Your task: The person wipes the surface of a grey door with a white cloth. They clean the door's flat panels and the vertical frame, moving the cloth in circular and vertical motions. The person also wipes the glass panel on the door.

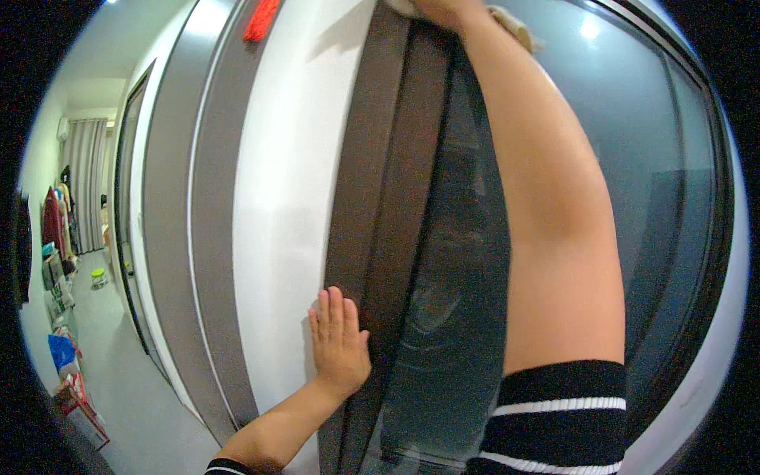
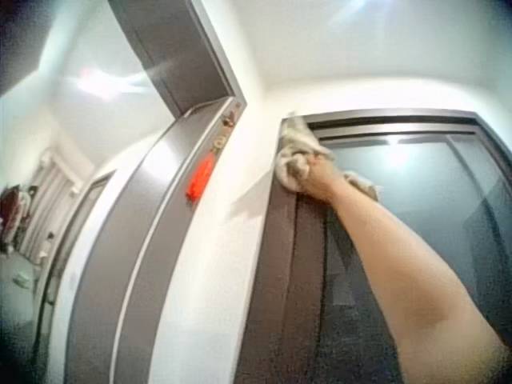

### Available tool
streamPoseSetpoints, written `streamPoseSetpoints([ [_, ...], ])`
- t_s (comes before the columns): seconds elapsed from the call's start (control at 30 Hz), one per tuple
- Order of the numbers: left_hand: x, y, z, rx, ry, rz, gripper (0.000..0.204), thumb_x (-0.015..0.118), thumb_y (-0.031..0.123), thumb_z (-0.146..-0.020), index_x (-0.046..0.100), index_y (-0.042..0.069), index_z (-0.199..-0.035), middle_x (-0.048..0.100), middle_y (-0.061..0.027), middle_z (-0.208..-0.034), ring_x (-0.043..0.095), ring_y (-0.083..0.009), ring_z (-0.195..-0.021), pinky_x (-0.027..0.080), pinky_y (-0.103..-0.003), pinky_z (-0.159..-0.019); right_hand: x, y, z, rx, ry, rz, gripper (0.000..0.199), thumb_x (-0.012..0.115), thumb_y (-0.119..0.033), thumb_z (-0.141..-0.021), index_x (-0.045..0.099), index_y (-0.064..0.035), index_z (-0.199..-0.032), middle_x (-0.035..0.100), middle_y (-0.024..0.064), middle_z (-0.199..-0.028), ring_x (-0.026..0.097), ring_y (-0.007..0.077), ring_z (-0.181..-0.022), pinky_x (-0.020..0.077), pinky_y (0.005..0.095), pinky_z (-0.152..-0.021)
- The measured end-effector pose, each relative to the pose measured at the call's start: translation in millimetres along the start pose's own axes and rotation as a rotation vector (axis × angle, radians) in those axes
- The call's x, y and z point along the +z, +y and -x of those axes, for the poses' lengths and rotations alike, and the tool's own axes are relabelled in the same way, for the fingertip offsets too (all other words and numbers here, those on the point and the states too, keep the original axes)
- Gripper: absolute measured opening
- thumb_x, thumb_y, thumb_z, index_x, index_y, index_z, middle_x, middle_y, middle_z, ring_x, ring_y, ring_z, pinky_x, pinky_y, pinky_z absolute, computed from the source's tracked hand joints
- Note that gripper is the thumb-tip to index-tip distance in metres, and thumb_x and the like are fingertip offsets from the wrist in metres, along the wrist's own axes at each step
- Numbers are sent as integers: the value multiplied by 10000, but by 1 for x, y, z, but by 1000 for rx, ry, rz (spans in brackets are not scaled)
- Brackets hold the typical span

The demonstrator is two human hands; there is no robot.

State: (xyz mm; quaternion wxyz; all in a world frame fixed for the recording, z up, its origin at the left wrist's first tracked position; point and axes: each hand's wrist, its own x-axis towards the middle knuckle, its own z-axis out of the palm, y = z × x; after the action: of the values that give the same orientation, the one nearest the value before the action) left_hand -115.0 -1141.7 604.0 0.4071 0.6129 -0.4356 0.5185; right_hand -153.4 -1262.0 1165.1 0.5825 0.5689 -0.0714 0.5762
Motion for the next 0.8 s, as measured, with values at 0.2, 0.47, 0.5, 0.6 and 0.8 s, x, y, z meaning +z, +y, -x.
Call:
streamPoseSetpoints([
  [0.2, 2, 1, -3, 30, 30, -1, 718, 597, 86, -829, 249, -85, -1433, 204, -321, -1506, 163, -483, -1412, 93, -607, -1126, -75, -51, 19, 357, 220, -281, 458, 422, -416, -872, 570, -63, -1124, 657, 104, -1049, 607, 249, -1030, 483, 379, -855],
  [0.47, -4, 0, -2, -15, -24, -31, 680, 563, 116, -859, 255, -73, -1436, 150, -287, -1536, 113, -461, -1429, 53, -586, -1137, -147, -162, 190, 238, 179, -764, 387, 661, -241, -760, 599, -116, -1120, 619, 174, -1061, 613, 388, -958, 487, 500, -832],
  [0.5, -4, -2, -1, -12, -21, -32, 668, 556, 130, -868, 261, -69, -1434, 183, -283, -1524, 135, -474, -1417, 78, -599, -1132, -164, -179, 222, 186, 189, -785, 410, 656, -249, -762, 596, -108, -1142, 616, 168, -1088, 607, 390, -982, 476, 511, -857],
  [0.6, 5, -1, 4, -59, -83, -33, 639, 591, 125, -836, 348, -56, -1399, 265, -294, -1475, 190, -495, -1392, 119, -618, -1117, -220, -201, 301, -37, 28, -892, 474, 648, -268, -782, 577, -96, -1218, 600, 157, -1178, 570, 385, -1093, 427, 538, -945],
  [0.8, -5, 11, -3, 26, 9, -36, 599, 525, 104, -877, 318, -89, -1405, 253, -286, -1496, 184, -461, -1410, 124, -575, -1140, -185, -166, 280, -68, 47, -650, 533, 509, -489, -850, 536, -223, -1311, 511, 94, -1374, 444, 298, -1293, 200, 601, -1097],
])
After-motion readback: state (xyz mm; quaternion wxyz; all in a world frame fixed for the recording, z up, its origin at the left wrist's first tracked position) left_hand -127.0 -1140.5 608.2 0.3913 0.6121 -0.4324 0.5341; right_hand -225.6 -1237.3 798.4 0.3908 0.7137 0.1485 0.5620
